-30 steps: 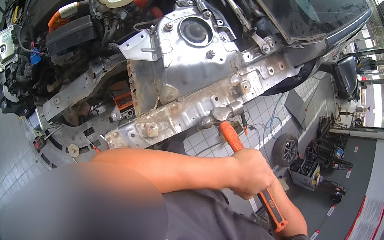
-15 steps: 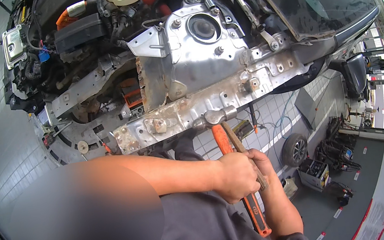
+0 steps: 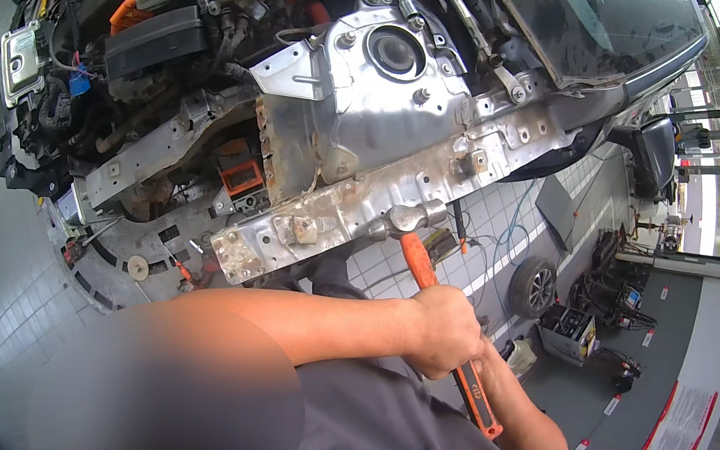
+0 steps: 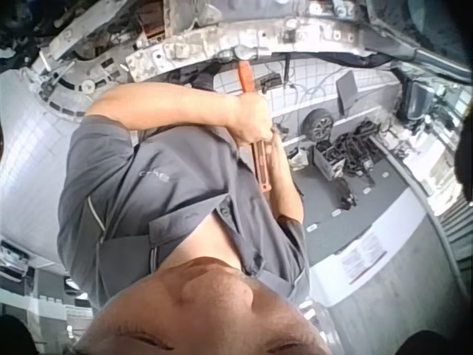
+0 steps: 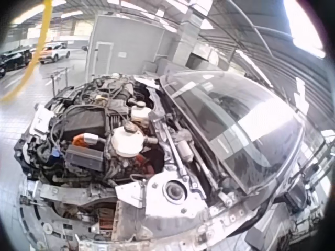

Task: The person uses a hammer and a metal punch to repeatedly strike and remove fasteners from the front frame rail of a car. The person holds the punch against the frame and strikes it with the hammer to loosen and dislodge the fasteners.

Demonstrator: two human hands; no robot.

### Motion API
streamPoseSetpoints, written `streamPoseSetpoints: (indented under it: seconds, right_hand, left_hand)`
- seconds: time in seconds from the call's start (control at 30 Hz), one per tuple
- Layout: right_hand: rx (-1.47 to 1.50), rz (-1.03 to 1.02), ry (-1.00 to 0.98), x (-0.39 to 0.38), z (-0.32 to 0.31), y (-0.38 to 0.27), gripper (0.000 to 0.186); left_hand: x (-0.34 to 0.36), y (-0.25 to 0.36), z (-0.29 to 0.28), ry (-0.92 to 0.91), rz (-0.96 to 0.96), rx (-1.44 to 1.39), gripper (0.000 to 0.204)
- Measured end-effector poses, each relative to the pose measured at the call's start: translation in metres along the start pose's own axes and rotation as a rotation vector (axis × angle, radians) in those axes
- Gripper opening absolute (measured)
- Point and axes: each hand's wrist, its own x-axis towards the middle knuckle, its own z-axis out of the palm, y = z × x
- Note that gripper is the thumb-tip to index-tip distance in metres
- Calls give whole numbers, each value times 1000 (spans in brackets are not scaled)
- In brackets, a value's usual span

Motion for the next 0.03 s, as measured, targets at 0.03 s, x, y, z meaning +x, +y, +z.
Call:
streamPoseSetpoints:
  seconds: [0.03]
  right_hand:
    - [-100, -61, -99, -41, 43, -15, 28]
  left_hand:
    - [0, 1, 0, -19, -6, 8, 14]
